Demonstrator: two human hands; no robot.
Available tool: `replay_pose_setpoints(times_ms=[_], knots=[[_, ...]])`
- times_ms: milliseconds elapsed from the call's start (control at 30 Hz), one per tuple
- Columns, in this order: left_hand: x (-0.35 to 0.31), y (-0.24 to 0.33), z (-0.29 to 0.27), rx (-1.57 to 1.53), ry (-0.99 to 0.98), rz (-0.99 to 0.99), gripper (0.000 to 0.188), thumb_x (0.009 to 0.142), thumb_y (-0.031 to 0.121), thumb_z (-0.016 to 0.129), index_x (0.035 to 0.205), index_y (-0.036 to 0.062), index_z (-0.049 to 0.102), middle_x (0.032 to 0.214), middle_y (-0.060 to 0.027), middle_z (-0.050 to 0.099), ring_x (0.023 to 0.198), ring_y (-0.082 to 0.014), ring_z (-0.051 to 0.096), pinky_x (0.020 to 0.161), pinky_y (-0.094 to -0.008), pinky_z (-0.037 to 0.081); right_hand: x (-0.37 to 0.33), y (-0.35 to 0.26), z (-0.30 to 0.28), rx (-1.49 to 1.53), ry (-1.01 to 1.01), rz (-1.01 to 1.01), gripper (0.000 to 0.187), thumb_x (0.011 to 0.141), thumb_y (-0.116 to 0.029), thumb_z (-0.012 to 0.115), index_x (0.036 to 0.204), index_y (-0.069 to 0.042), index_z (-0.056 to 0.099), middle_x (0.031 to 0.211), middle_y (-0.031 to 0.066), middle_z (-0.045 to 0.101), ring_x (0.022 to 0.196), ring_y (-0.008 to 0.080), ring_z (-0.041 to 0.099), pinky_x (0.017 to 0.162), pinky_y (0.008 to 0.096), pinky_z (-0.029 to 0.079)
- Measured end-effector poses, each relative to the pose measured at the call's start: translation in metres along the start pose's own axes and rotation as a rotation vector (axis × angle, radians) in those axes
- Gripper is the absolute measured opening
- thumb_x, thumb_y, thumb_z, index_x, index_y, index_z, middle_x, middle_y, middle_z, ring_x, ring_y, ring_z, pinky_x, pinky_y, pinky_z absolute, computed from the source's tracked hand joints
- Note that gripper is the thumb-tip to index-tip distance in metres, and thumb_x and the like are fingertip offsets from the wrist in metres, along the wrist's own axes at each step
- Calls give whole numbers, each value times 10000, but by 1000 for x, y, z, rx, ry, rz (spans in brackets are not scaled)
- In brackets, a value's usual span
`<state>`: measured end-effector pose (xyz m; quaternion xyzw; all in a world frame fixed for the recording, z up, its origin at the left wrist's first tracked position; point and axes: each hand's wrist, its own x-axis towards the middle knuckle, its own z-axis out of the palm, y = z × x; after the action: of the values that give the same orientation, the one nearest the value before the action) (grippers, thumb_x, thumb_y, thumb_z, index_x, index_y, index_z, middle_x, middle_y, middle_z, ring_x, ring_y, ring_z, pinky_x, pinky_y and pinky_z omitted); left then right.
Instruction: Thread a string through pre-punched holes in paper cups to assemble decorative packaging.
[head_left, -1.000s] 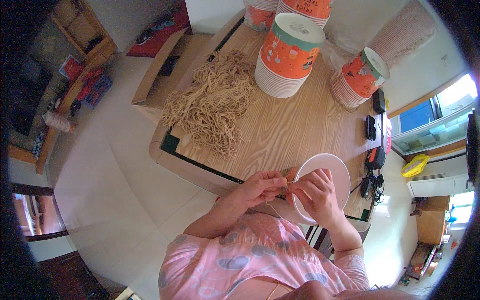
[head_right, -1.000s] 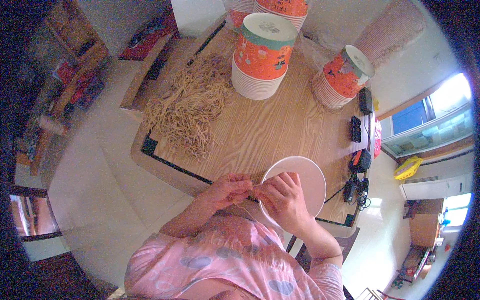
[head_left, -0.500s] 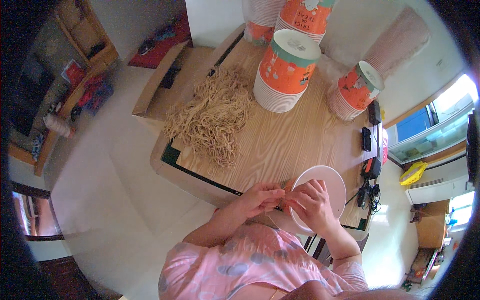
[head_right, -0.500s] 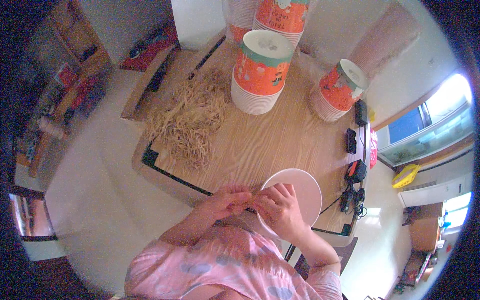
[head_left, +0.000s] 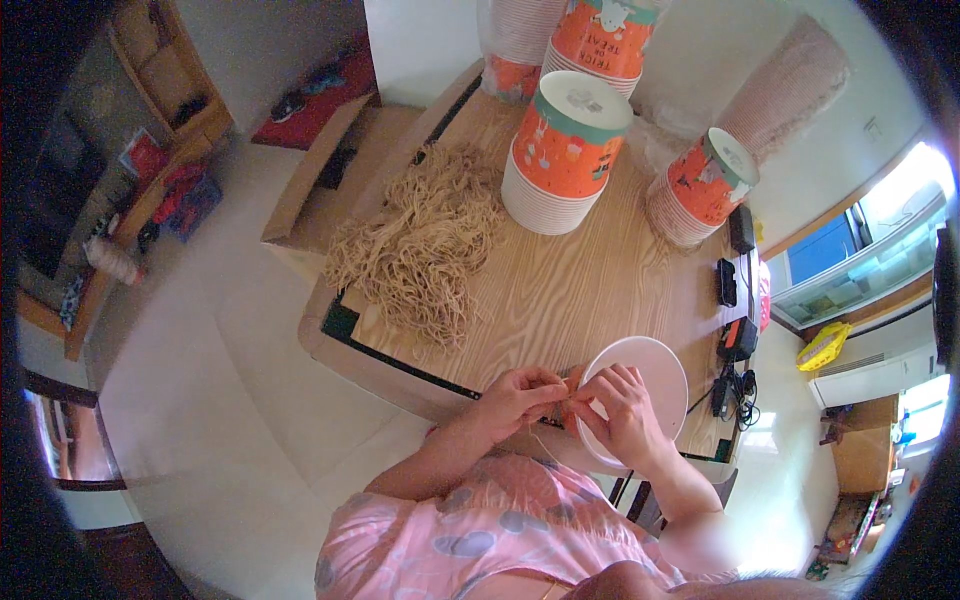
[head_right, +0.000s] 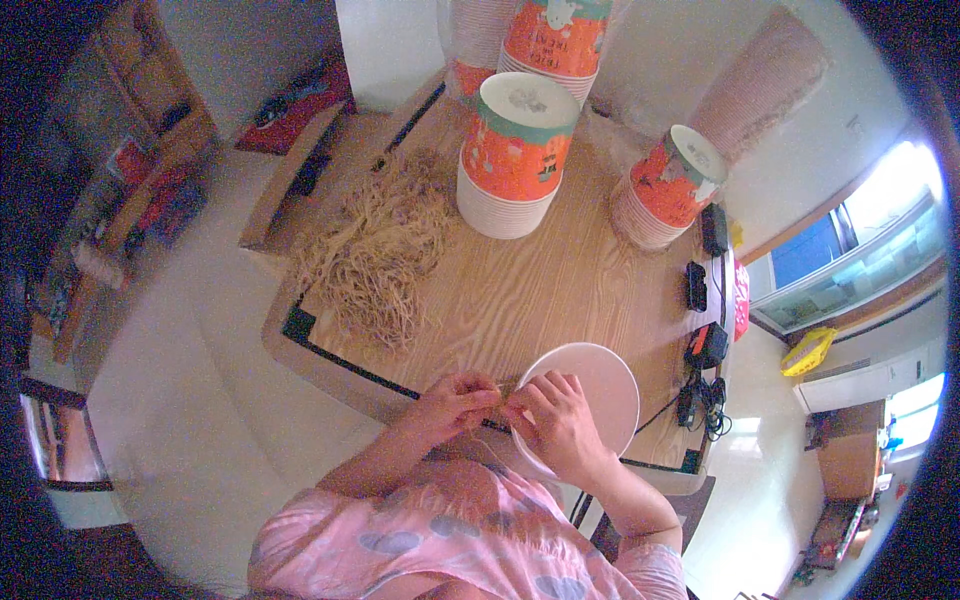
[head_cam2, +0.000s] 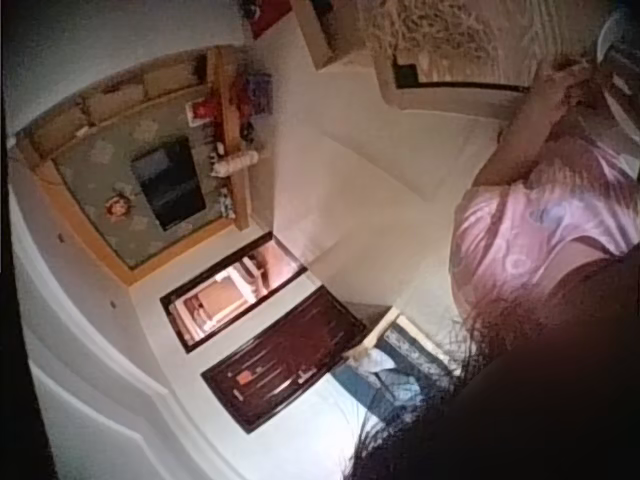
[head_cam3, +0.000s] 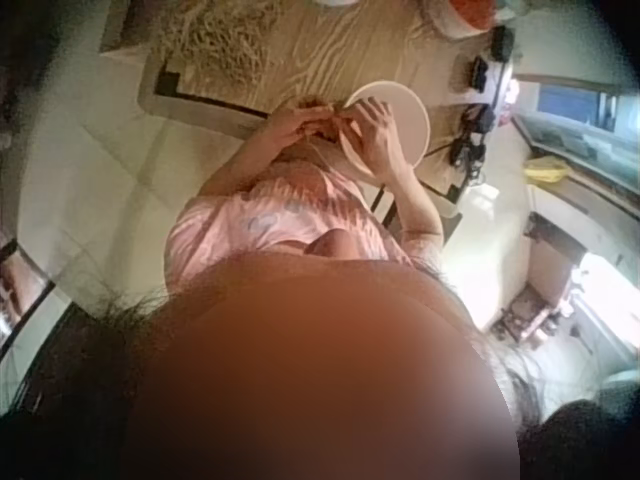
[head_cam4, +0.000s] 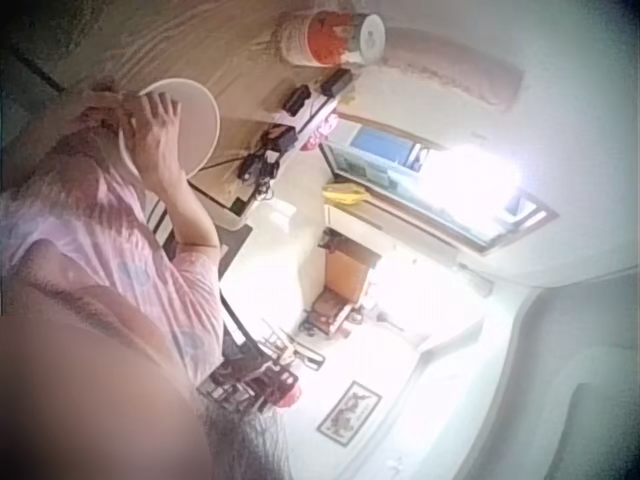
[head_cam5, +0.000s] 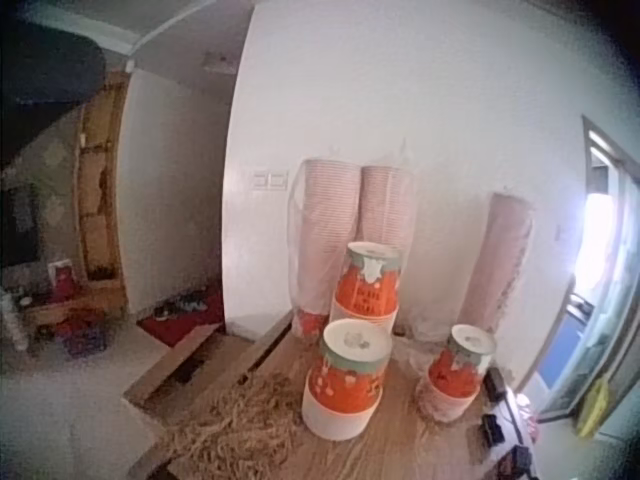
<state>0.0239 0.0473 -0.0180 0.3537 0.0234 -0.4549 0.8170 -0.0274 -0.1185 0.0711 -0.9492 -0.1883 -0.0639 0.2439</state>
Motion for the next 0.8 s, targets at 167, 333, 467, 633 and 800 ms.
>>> replay_pose_setpoints(times_ms=[167, 333, 467, 633, 800], knots=[[-11, 1, 13, 709, 126, 554, 102, 823, 124, 659, 864, 40, 620, 659, 38, 546, 539, -45, 446, 476, -207, 374, 2, 2, 0, 114, 101, 86, 119, 769, -133, 647, 805, -54, 565, 790, 76, 562, 764, 261, 530, 736, 373, 399], [-20, 3, 21, 980, 153, 624, 117, 796, 107, 679, 864, 36, 615, 686, -4, 579, 567, -55, 492, 503, -231, 416, 6, -1, -2, 181, 89, 189, 118, 773, -131, 653, 803, -42, 581, 770, 81, 574, 718, 244, 545, 698, 361, 415], [-17, 2, 23, 1051, 135, 759, 104, 785, 91, 673, 858, 48, 613, 679, -39, 582, 538, -98, 515, 495, -247, 426, 5, 2, -1, 270, 82, 282, 107, 779, -117, 652, 797, -22, 607, 746, 89, 588, 659, 236, 555, 639, 345, 446], [-10, -2, 20, 1125, 129, 899, 93, 783, 89, 667, 848, 51, 613, 689, -53, 594, 544, -135, 555, 496, -271, 444, 5, 7, 2, 436, 30, 380, 118, 797, -103, 638, 864, -6, 643, 748, 100, 603, 667, 202, 566, 632, 321, 461], [-12, 0, 24, 1096, 186, 857, 103, 789, 96, 668, 876, 52, 635, 698, -47, 610, 536, -111, 548, 497, -257, 443, 3, 15, 2, 554, -39, 413, 139, 805, -94, 627, 921, -28, 665, 754, 97, 600, 674, 179, 564, 627, 298, 456]])
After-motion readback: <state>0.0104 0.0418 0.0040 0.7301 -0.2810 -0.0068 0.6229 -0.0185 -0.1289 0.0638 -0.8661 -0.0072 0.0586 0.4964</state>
